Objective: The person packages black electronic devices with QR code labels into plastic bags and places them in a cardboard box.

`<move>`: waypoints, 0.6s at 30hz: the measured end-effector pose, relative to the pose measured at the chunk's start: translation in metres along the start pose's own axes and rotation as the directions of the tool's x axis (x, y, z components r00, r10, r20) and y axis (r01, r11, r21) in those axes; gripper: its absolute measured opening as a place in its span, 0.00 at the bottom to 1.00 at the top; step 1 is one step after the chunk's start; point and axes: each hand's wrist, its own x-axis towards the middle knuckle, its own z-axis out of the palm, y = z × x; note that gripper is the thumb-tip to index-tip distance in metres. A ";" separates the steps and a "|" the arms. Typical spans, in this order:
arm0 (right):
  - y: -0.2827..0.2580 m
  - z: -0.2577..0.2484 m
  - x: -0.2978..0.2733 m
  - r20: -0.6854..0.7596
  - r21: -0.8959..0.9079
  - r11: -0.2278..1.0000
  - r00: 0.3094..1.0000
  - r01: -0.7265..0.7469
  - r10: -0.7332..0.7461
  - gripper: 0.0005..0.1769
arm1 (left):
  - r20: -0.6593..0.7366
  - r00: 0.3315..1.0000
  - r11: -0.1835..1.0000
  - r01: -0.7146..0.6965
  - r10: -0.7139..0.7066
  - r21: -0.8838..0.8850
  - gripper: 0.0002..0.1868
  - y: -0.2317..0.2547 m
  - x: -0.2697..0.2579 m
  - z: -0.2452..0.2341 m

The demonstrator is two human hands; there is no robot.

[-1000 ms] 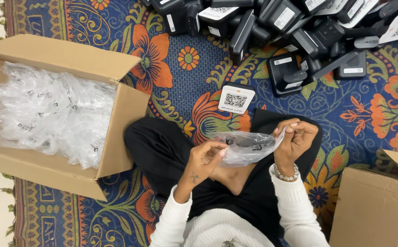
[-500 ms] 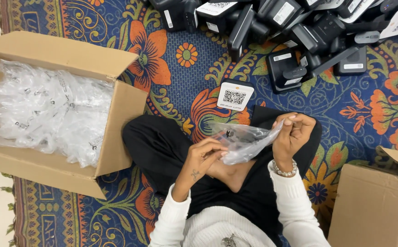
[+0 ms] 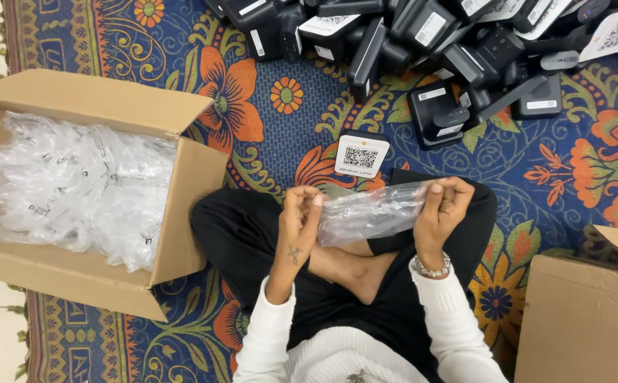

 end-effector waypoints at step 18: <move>0.022 0.006 0.019 0.769 -0.023 0.994 0.634 -0.104 0.084 0.57 | 0.402 0.883 0.956 -0.288 0.242 0.060 0.12 0.099 0.064 0.060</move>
